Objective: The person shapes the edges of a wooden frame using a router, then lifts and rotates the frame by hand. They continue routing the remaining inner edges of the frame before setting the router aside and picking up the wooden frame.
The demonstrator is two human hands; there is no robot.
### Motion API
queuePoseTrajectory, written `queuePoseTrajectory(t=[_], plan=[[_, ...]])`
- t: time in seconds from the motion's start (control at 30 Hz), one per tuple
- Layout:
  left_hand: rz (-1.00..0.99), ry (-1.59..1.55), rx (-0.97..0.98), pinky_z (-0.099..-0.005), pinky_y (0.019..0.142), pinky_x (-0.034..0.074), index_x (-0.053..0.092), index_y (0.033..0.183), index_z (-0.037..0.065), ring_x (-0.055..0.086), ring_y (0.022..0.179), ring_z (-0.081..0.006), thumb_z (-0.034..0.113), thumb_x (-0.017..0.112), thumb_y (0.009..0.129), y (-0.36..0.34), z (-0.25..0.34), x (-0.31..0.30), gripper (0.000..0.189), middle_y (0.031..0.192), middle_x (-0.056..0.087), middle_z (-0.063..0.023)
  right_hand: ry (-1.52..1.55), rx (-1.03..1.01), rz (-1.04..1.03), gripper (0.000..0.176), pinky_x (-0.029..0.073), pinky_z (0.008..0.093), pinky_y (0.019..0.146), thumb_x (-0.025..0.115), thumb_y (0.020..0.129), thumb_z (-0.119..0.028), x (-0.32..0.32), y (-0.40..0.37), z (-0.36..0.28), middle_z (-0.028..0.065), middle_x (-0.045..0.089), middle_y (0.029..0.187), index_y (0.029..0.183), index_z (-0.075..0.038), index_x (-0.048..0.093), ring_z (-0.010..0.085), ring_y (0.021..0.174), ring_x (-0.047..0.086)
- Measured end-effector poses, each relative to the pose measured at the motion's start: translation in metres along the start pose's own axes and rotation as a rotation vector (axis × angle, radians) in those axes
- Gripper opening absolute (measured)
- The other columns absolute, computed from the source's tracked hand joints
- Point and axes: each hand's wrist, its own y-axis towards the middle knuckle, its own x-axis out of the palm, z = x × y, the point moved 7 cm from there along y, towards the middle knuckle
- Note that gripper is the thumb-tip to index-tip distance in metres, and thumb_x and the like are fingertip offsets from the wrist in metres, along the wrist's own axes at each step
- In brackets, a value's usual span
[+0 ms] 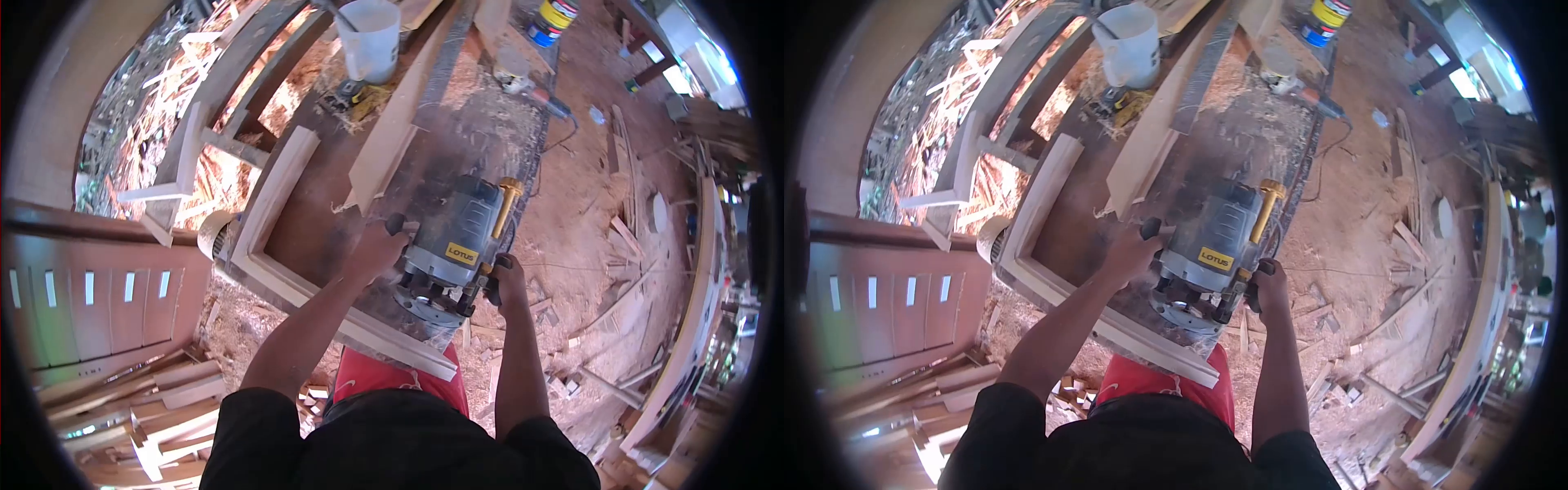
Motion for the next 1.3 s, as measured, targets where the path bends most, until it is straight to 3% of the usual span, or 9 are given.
queuePoseTrajectory(t=[0.37,0.47,0.57,0.67,0.8,1.0,1.13,1.27,1.3], plan=[[-0.139,-0.043,-0.128,-0.0463,0.086,0.054,0.073,0.101,-0.004,0.072,0.098,-0.0377,0.043,0.067,0.086,0.011,-0.036,0.007,0.049,0.098,0.074,-0.0245,-0.033,0.0,-0.112,0.021,0.05,0.0332,0.041,0.054,0.086,-0.01,0.015,0.018,0.005,0.0093,0.061,0.074,0.104,-0.001,0.059,0.0194,0.049,0.057],[-0.116,-0.041,0.072,-0.0462,0.085,0.055,0.073,0.107,-0.002,0.073,0.095,-0.0369,0.047,0.068,0.088,0.016,-0.052,0.006,0.053,0.097,0.075,-0.022,-0.069,0.048,-0.119,0.014,0.05,0.0353,0.041,0.055,0.087,-0.011,0.011,0.015,0.005,0.0082,0.059,0.074,0.098,-0.003,0.06,0.0201,0.052,0.058],[0.026,0.032,0.173,-0.0381,0.074,0.057,0.071,0.107,-0.007,0.075,0.087,-0.0256,0.038,0.069,0.093,-0.018,-0.071,-0.026,0.046,0.095,0.075,-0.0199,-0.067,0.004,-0.114,0.015,0.05,0.0361,0.041,0.055,0.09,-0.016,0.014,0.018,0.002,0.0093,0.061,0.079,0.098,-0.005,0.06,0.0209,0.057,0.061],[0.143,-0.079,0.342,-0.0451,0.084,0.057,0.071,0.11,0.0,0.073,0.095,-0.0355,0.032,0.072,0.088,-0.053,-0.104,-0.07,0.039,0.096,0.075,-0.0186,-0.025,0.126,-0.194,0.019,0.051,0.036,0.043,0.054,0.092,-0.021,0.018,0.011,0.001,0.0105,0.063,0.084,0.102,-0.006,0.06,0.0218,0.06,0.062],[0.439,0.224,0.241,-0.047,0.096,0.054,0.063,0.129,0.006,0.068,0.11,-0.0388,0.027,0.074,0.087,-0.07,-0.13,-0.155,0.048,0.119,0.07,-0.0201,0.27,0.184,-0.229,0.044,0.054,0.0384,0.052,0.052,0.102,-0.048,0.018,-0.015,0.007,0.0125,0.063,0.084,0.113,-0.006,0.059,0.0243,0.065,0.064],[0.617,0.698,0.055,-0.0506,0.11,0.046,0.042,0.148,0.013,0.055,0.132,-0.0373,0.034,0.078,0.084,-0.024,-0.142,-0.217,0.076,0.142,0.056,-0.0186,-0.167,0.183,0.099,0.056,0.055,0.0403,0.063,0.047,0.102,-0.063,-0.046,-0.044,0.082,0.0131,0.072,0.099,0.127,-0.015,0.061,0.0216,0.076,0.066],[0.425,0.652,-0.031,-0.0511,0.105,0.051,0.036,0.153,0.013,0.062,0.124,-0.039,0.036,0.079,0.083,0.024,-0.164,-0.227,0.085,0.135,0.063,-0.0198,-0.819,0.314,-0.202,0.062,0.057,0.0447,0.077,0.05,0.101,-0.065,-0.081,-0.061,0.194,0.0113,0.071,0.104,0.138,-0.016,0.055,0.0232,0.086,0.066],[0.382,0.576,0.005,-0.0503,0.1,0.054,0.038,0.151,0.009,0.067,0.116,-0.0402,0.031,0.083,0.08,0.038,-0.181,-0.232,0.086,0.126,0.068,-0.022,-0.412,0.496,-0.239,0.056,0.055,0.0565,0.086,0.046,0.104,-0.061,-0.032,-0.143,0.21,0.0113,0.064,0.125,0.134,-0.015,0.058,0.0286,0.101,0.064],[0.402,0.557,0.031,-0.0497,0.1,0.055,0.04,0.15,0.008,0.067,0.115,-0.0402,0.029,0.083,0.079,0.034,-0.179,-0.233,0.086,0.125,0.068,-0.0229,-0.221,0.483,-0.239,0.056,0.056,0.0497,0.077,0.044,0.107,-0.056,-0.007,-0.166,0.188,0.0139,0.066,0.114,0.129,-0.007,0.059,0.0279,0.092,0.064]])
